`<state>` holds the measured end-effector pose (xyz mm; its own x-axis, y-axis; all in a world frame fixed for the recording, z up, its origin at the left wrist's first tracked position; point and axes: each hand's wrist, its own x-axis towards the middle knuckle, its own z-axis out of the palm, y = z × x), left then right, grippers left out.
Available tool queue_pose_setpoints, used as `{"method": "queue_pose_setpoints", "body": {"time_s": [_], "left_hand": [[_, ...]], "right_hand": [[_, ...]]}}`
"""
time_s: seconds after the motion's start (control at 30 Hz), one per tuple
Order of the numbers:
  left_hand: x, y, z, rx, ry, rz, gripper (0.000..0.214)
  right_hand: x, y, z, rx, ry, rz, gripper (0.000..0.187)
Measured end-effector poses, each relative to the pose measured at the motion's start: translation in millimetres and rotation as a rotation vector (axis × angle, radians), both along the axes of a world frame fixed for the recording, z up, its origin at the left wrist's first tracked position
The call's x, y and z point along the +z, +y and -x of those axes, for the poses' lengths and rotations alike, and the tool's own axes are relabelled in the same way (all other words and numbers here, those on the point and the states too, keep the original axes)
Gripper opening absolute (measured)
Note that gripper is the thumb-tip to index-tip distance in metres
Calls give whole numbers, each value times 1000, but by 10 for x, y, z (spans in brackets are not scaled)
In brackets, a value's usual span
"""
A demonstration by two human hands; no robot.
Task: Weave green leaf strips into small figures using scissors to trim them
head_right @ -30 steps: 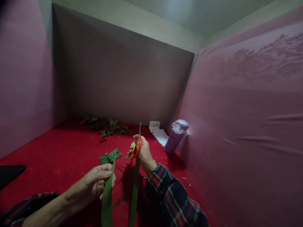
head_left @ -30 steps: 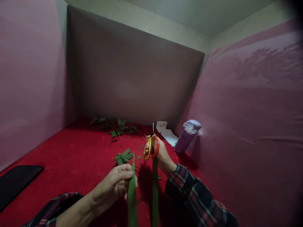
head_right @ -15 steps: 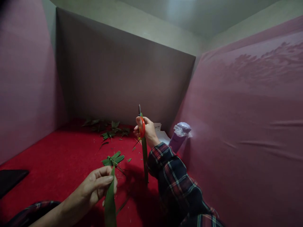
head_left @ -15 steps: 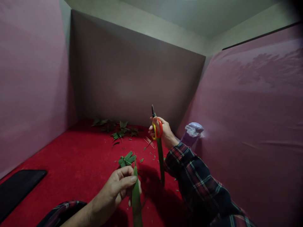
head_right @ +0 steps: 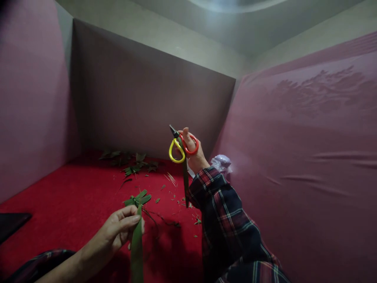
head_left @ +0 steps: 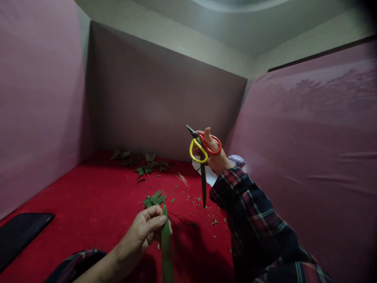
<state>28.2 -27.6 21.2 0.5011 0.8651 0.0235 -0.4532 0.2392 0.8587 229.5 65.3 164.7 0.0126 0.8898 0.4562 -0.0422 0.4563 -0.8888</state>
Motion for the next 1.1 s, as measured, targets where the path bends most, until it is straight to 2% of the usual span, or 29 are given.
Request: {"method": "queue_pose_setpoints", "body": {"time_s": [0.17, 0.33, 0.5, 0.63, 0.8, 0.93, 1.1], "left_hand": [[-52, 32, 2, 1, 3, -9, 23], [-121, 105, 20, 3, -4, -6, 25], [-66, 74, 17, 19, -10, 13, 27], [-45, 71, 27, 42, -10, 19, 27], [-108, 137, 55, 52, 12, 35, 28], [-114, 141, 63, 87, 42, 26, 28], [-55, 113, 60, 118, 102, -1, 24]], "right_hand": [[-19, -16, -60, 16, -76, 62, 75], [-183, 93, -98, 1, -235, 129, 65], [-237, 244, -83, -55, -322, 149, 57], [-262, 260, -92, -63, -339, 165, 51], [-304, 52, -135, 19, -313, 292, 54], [-386, -216, -145, 147, -179, 376, 55], [-590, -468, -103, 223, 77, 381, 33]]}}
